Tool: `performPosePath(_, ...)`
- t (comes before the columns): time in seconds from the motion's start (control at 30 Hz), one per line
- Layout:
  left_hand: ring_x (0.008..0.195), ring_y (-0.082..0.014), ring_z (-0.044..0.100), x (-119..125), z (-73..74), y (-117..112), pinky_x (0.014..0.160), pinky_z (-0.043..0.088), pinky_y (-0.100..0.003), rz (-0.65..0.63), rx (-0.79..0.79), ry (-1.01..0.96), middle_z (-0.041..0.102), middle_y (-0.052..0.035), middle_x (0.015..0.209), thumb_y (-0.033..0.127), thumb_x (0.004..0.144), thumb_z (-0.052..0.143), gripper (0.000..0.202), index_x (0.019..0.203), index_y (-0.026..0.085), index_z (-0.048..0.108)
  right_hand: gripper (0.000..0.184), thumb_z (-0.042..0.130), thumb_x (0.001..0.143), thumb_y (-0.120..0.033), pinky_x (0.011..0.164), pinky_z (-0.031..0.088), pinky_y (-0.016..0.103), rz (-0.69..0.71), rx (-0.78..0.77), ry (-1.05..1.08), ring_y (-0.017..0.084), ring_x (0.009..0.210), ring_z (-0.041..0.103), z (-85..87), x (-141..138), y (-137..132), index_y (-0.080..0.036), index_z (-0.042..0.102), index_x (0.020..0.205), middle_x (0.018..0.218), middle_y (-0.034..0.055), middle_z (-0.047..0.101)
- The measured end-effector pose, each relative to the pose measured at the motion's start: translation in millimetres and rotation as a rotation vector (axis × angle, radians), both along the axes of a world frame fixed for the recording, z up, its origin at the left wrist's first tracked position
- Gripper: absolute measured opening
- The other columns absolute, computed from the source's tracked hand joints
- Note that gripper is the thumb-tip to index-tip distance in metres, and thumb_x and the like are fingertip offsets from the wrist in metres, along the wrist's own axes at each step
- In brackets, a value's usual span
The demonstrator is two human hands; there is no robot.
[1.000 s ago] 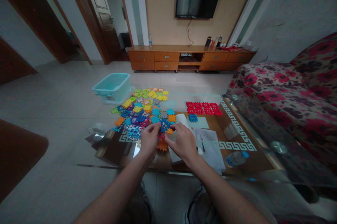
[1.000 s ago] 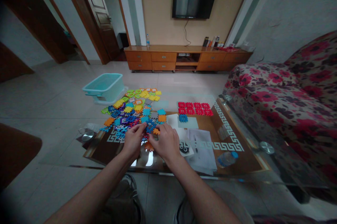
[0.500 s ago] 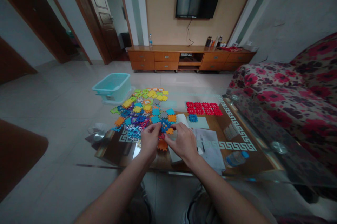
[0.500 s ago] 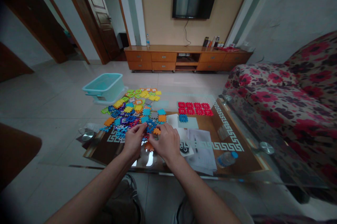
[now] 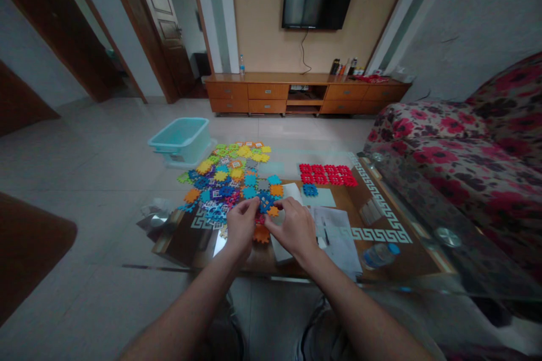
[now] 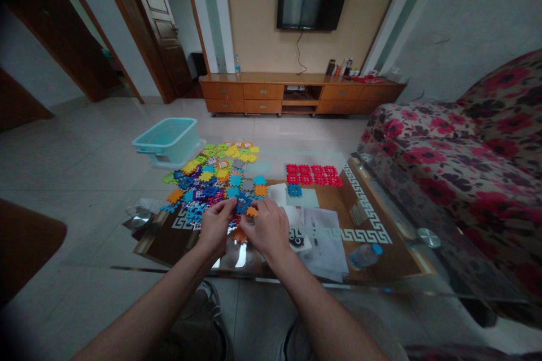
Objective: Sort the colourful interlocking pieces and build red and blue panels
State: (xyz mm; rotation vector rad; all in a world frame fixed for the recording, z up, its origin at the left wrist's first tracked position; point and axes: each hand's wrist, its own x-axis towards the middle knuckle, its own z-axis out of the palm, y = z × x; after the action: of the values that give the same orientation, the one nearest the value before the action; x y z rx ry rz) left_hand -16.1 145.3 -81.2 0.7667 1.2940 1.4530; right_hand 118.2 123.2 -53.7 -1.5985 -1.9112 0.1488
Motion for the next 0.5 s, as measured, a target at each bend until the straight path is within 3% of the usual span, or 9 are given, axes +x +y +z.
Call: performPosePath(0.5,0.07,-0.0148,0.057,0.7,-1.0,-1.0,0.067,0.045,-0.026,0.021,-0.001,0.012,0.069,-0.0051,0.076,0.052,0.065,0.081,0.041,0.078,0.014,0.075,0.023,0.065,0.081,-0.036,0.08,0.044,0.036,-0.002,0.004,-0.028,0.024,0.09,0.065,-1.3,-0.3,0.0,-0.021,0.067,0.097,0.095,0.0058,0.07)
